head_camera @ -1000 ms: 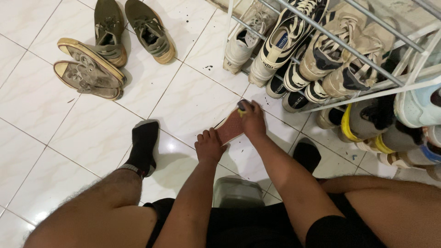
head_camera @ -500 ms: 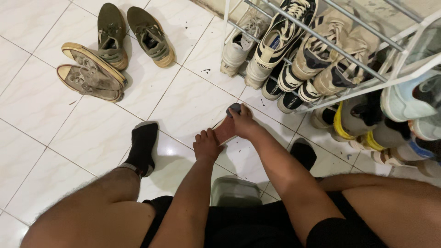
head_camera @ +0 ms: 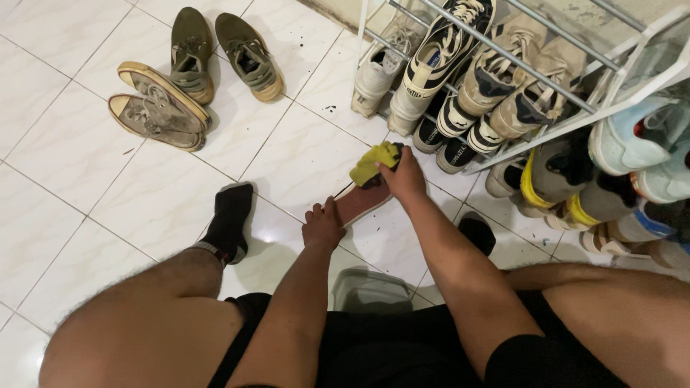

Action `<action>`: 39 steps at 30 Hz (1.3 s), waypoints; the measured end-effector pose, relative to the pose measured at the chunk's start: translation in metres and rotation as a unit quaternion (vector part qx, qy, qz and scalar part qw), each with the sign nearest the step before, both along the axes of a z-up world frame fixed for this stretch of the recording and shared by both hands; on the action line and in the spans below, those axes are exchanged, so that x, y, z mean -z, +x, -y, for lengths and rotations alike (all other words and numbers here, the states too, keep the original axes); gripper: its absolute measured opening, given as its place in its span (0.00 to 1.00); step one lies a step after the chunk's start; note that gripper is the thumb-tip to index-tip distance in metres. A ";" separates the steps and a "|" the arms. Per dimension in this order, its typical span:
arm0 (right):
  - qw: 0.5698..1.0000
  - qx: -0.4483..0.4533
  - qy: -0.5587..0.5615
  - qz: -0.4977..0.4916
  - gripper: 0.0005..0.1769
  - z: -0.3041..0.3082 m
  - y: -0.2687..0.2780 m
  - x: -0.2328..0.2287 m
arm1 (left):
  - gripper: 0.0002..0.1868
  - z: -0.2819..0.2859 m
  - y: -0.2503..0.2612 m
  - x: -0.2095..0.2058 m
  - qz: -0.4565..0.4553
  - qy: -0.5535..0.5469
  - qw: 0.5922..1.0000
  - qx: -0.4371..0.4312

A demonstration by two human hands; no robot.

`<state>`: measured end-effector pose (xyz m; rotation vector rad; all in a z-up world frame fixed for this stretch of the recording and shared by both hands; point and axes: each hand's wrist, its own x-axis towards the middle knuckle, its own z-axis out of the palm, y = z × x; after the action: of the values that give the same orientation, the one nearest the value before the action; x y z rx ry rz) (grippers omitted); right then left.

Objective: The person scrubs a black and white sneaker with a yellow sponge, focusing on the sole and upper parts. After cleaning, the person places the sneaker on a shoe rack.

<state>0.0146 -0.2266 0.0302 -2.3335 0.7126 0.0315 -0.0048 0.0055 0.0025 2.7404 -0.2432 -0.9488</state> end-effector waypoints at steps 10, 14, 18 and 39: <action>0.971 -0.233 -0.048 0.005 0.43 -0.035 -0.052 0.051 | 0.53 0.002 -0.002 0.001 -0.016 0.008 1.000 0.009; 0.947 -0.297 -0.087 0.089 0.46 -0.045 -0.057 0.053 | 0.52 0.002 -0.001 0.005 -0.010 -0.001 1.000 0.002; 0.942 -0.301 -0.135 0.055 0.36 -0.059 -0.055 0.033 | 0.44 0.003 0.001 0.008 0.003 -0.013 0.999 -0.034; 0.988 -0.037 -0.125 0.078 0.20 -0.009 -0.039 0.105 | 0.47 0.001 0.006 -0.010 -0.102 -0.019 0.992 -0.067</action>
<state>-0.0240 -0.2177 -0.0745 -2.5667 0.5776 -0.2178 0.0012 0.0046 0.0128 2.5630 -0.0408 -1.1627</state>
